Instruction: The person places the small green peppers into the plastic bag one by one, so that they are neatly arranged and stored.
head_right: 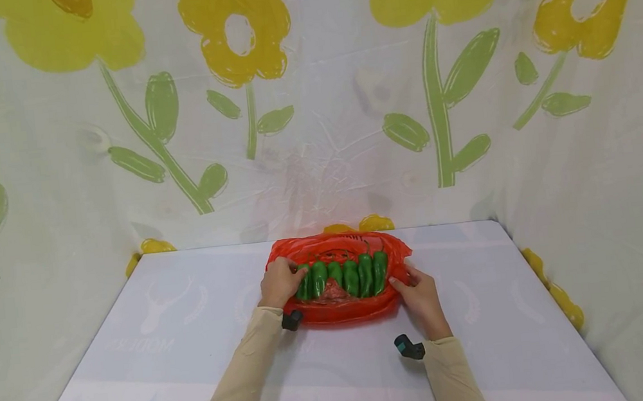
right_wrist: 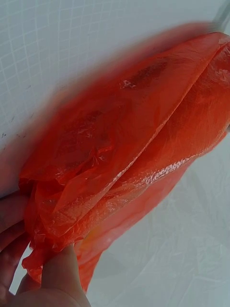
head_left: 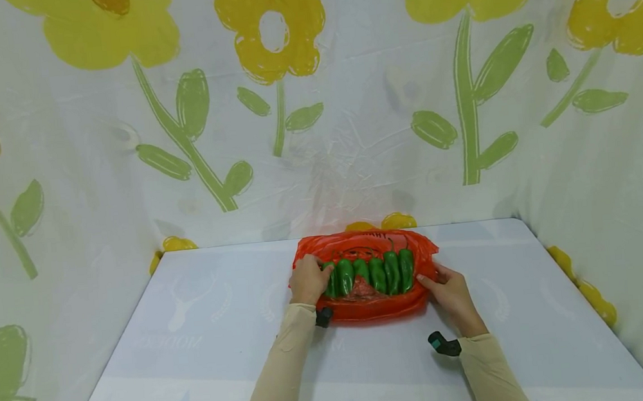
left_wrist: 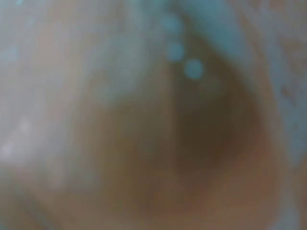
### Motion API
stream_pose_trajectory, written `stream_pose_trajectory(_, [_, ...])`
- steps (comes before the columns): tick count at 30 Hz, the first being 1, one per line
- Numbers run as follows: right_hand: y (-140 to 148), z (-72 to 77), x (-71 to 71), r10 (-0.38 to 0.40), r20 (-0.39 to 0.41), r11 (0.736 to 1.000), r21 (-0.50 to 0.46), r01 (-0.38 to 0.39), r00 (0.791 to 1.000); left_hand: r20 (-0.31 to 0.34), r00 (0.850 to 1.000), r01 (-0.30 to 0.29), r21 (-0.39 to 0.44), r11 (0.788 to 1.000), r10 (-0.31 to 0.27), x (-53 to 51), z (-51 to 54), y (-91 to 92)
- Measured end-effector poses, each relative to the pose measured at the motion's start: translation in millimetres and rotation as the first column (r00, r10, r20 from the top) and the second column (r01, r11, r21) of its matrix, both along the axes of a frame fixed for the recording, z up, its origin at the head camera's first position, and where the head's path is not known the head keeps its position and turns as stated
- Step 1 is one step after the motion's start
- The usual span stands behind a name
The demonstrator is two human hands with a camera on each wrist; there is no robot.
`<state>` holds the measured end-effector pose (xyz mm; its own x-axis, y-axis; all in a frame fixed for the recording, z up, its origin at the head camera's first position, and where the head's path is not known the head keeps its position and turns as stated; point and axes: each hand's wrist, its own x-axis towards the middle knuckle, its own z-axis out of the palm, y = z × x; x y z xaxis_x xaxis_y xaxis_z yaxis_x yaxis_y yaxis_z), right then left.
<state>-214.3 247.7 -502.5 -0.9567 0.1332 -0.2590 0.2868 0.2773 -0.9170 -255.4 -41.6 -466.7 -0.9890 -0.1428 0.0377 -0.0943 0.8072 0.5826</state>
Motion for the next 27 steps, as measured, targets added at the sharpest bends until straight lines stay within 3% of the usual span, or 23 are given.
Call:
stream_pose_trajectory(7, [-1.5,-1.6,0.9,0.0,-0.002,1.0,0.002,0.0,1.0,-0.011,1.0,0.009,-0.005,1.0,-0.009,-0.4,-1.6,-0.7])
stream_pose_trajectory(16, [-2.0,-1.1,1.7,0.005,-0.016,1.0,0.003,-0.005,1.0,-0.103,0.994,0.034,0.01,0.999,-0.033,-1.5,-4.9,-4.0])
stream_pose_trajectory(21, [-0.9,-0.5,1.7,-0.001,-0.013,1.0,0.011,0.001,1.0,-0.155,0.986,0.071,0.038,0.997,-0.065,-0.1,-1.9,-4.0])
stream_pose_trajectory(27, [-0.6,-0.4,0.6,-0.009,-0.011,1.0,-0.007,0.009,1.0,-0.172,0.982,0.095,0.088,0.992,-0.079,2.4,5.0,-2.8])
